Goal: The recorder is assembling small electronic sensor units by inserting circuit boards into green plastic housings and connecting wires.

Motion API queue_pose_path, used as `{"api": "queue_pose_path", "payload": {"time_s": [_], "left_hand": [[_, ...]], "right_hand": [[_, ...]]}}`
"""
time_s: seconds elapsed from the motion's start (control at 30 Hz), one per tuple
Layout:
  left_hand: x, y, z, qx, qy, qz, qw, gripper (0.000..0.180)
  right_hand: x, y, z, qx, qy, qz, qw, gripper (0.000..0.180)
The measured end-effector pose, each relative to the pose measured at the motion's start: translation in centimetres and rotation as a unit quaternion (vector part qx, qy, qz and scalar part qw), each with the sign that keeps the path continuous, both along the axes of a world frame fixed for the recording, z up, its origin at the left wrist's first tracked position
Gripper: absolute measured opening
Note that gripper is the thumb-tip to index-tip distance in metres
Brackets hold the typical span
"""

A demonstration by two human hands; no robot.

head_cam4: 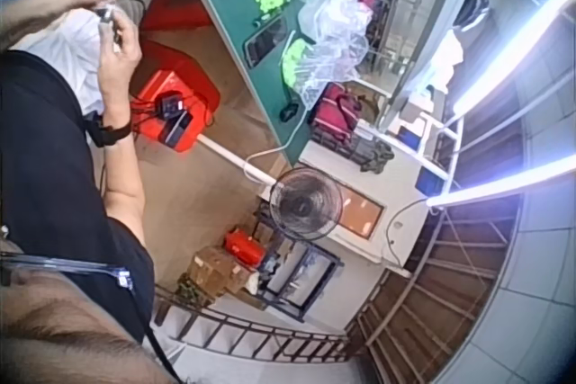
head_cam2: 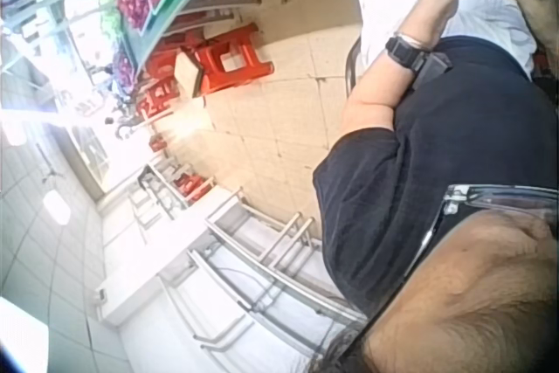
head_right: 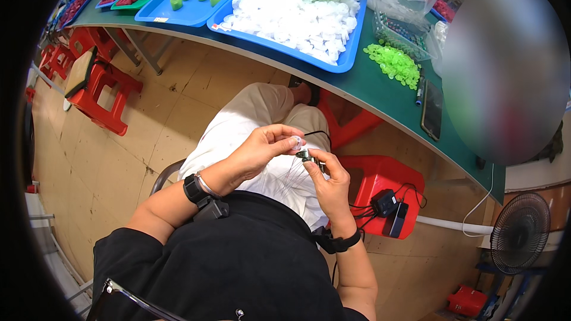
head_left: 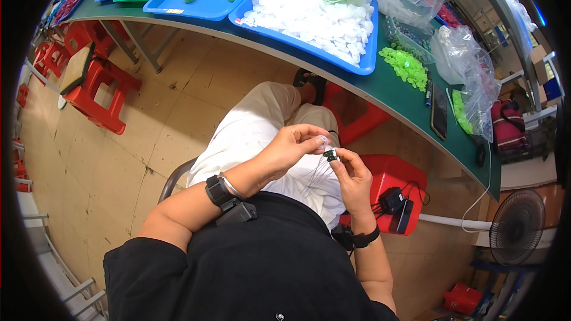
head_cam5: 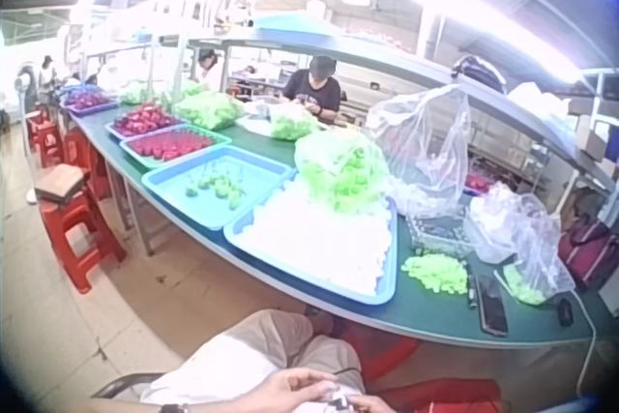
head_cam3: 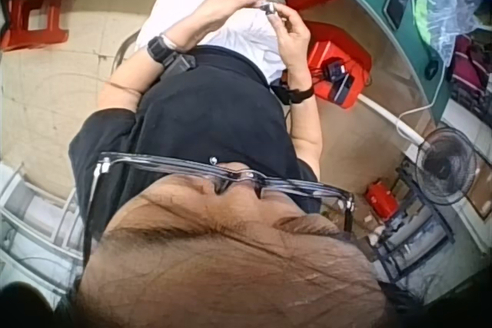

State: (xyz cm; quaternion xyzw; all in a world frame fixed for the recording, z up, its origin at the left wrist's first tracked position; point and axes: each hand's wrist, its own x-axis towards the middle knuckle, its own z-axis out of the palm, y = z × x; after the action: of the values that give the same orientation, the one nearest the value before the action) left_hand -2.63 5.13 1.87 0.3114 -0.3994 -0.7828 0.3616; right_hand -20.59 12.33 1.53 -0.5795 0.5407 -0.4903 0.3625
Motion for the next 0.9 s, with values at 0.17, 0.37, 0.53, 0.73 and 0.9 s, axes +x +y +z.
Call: {"api": "queue_pose_path", "payload": {"time_s": [0.17, 0.37, 0.53, 0.73, 0.9], "left_hand": [[0.2, -2.3, 0.9, 0.022, 0.044, 0.036, 0.998, 0.018], [0.3, -4.5, 4.0, 0.105, 0.103, 0.027, 0.989, 0.027], [-0.2, -1.6, 1.6, 0.13, 0.115, 0.001, 0.985, 0.02], [-1.2, -0.7, 0.9, 0.157, 0.086, -0.038, 0.983, 0.017], [-1.4, 0.7, 1.5, 0.081, 0.029, -0.094, 0.992, 0.016]], "right_hand": [[-0.1, 0.2, 0.3, 0.013, -0.046, -0.015, 0.999, 0.023], [0.5, 0.0, 2.6, 0.053, -0.133, -0.022, 0.989, 0.019], [-0.8, -1.7, 2.6, 0.092, -0.292, -0.046, 0.951, 0.023], [-2.8, -2.7, 4.7, 0.092, -0.466, -0.03, 0.879, 0.025], [-2.2, -3.8, 3.4, 0.111, -0.611, -0.014, 0.784, 0.023]]}}
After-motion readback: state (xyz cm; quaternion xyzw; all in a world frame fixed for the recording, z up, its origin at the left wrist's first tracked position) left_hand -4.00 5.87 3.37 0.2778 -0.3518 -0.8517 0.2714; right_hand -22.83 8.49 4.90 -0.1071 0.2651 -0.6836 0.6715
